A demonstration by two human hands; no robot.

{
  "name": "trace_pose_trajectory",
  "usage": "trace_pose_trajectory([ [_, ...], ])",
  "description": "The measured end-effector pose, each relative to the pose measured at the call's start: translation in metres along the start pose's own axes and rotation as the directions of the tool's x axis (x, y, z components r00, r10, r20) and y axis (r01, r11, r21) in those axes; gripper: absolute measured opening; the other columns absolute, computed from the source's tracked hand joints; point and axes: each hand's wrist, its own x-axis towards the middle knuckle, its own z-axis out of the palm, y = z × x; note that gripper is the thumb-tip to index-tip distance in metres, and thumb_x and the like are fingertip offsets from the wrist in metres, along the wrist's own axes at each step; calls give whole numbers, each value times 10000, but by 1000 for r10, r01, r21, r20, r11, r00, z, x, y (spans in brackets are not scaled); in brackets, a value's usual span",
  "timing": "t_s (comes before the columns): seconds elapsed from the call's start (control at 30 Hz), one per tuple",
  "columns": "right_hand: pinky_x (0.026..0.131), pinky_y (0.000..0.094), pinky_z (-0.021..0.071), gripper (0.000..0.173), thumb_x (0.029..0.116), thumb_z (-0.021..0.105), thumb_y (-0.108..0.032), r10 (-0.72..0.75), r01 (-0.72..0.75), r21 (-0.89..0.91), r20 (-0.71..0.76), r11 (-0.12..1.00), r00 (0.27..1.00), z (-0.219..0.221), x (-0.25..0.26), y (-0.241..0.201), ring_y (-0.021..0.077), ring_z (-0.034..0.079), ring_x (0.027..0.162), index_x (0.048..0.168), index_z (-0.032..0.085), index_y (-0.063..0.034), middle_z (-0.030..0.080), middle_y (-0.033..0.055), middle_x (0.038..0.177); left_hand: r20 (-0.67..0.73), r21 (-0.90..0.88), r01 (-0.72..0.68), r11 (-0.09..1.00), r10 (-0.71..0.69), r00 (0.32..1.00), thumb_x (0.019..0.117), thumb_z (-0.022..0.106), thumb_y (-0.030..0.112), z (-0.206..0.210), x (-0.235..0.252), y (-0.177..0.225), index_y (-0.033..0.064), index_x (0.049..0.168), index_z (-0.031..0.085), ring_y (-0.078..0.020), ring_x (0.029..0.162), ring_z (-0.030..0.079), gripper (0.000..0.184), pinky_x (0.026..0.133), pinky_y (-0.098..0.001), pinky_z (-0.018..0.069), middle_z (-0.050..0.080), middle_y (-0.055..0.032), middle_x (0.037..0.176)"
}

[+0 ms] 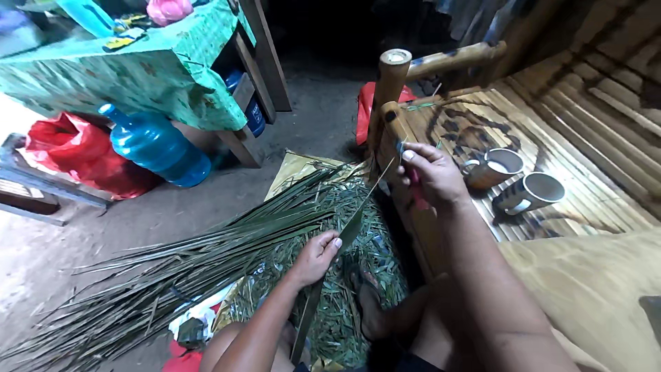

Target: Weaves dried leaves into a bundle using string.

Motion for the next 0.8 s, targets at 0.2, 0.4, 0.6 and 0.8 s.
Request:
trace_pose_trajectory([
  [0.2,564,205,546,289,1083,494,-192,-30,32,21,-101,999,994,1,-8,-7,52,607,622,1346,598,-135,658,-19,863,95,-223,155,962,-136,986,1092,340,197,0,7,-2,73,1112,598,-41,561,529,288,504,-192,463,574,46,753],
  [0.4,564,266,553,313,1032,566,-193,86,-1,-179,468,984,880,29,-12,28,102,619,609,1266,676,-16,700,58,820,138,-470,105,876,-45,989,1069,280,198,-4,13,-4,113,991,590,-7,479,419,331,461,-165,371,453,102,602],
  [0.6,559,238,549,283,1032,571,-181,-22,114,-147,519,983,855,23,-7,27,82,619,612,1218,707,-16,704,39,815,229,-562,144,814,-14,973,1055,258,203,-6,9,-9,135,961,592,-3,472,424,353,451,-157,371,456,97,602],
  [0.8,550,221,543,266,1023,583,-158,-111,118,1,348,993,931,11,-3,15,61,602,603,1243,693,-57,693,2,824,338,-543,223,810,-33,941,1045,304,227,3,3,-20,150,939,585,-4,468,417,310,448,-162,360,444,102,591],
])
